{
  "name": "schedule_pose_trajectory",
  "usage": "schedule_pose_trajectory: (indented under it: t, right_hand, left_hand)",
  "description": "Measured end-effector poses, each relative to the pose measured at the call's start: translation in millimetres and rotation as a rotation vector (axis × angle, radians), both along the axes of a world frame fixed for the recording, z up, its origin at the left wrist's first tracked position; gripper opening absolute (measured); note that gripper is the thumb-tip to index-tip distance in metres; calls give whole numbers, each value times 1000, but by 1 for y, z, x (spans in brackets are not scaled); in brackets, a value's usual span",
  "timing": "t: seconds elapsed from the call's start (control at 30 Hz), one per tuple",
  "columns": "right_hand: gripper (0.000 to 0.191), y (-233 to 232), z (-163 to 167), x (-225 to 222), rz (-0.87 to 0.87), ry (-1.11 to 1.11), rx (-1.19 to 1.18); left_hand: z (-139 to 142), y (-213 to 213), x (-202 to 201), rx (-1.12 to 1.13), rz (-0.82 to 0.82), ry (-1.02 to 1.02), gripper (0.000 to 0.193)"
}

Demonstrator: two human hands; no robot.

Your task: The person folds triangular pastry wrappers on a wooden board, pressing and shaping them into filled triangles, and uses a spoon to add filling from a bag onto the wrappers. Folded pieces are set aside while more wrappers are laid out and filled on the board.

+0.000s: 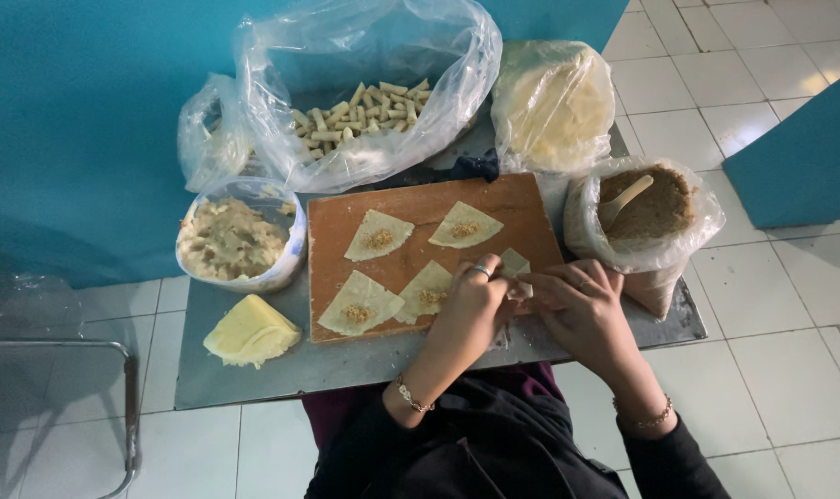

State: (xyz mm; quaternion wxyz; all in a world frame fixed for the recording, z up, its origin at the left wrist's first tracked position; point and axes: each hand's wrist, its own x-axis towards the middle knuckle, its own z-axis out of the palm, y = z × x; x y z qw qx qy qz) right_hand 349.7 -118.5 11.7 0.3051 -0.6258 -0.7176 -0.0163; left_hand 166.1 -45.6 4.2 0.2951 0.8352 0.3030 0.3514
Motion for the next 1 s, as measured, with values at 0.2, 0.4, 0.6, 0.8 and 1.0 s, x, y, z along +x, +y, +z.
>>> schedule_pose_trajectory:
  t: [0.2,0.4,0.6,0.8,1.0]
  right_hand:
    - [48,10,-2,10,86,13,-24]
    - [38,19,3,13,174,63,20]
    - [15,24,10,7,110,150,1]
    - [13,30,12,-1,121,101,18]
    - [19,33,4,-3,-24,239,-106]
  left_hand:
    - [-6,7,0,175,27,114,21]
    - [-8,7,5,76,43,11,11]
    - [-9,7,6,41,62,-19,15]
    - [-9,8,16,93,136,-39,10]
    - [-5,15,18,-16,129,1,8]
